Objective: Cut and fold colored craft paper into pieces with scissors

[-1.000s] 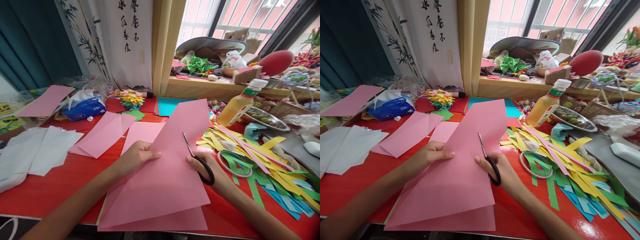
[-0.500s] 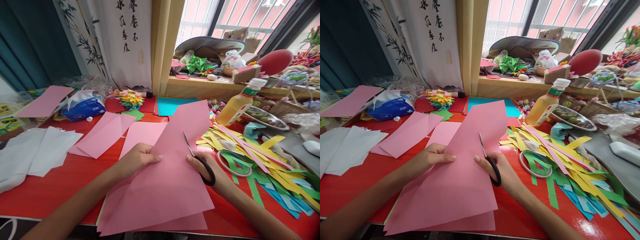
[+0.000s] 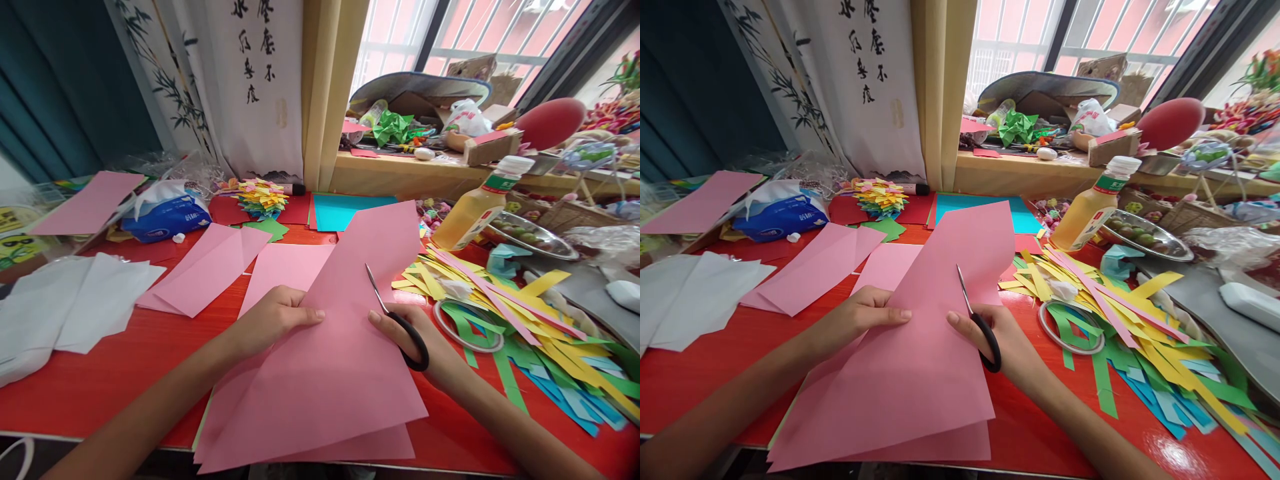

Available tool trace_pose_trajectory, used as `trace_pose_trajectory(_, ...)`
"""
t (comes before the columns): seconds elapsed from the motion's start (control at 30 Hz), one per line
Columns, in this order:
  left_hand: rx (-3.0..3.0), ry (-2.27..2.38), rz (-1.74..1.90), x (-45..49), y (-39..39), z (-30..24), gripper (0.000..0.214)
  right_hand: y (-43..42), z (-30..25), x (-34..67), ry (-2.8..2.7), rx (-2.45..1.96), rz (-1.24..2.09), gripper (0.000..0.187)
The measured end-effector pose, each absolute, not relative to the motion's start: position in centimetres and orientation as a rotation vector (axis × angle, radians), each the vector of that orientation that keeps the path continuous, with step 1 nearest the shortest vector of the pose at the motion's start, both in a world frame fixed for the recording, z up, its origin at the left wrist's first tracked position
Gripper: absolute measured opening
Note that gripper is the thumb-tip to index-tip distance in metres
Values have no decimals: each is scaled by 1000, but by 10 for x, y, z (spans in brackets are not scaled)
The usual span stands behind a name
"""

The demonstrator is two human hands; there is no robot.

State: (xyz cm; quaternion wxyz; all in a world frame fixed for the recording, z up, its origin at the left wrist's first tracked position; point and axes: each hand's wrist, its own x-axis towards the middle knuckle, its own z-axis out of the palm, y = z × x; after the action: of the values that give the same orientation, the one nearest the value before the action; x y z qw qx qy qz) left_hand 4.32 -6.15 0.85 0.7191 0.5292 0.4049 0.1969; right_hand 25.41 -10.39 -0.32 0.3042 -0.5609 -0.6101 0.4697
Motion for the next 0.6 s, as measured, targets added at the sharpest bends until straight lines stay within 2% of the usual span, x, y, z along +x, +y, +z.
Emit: trace_pose_trajectory(0.6,1180,908,426,44,-62,12,18,-104,-3,253,-1630,-1520,1234,47)
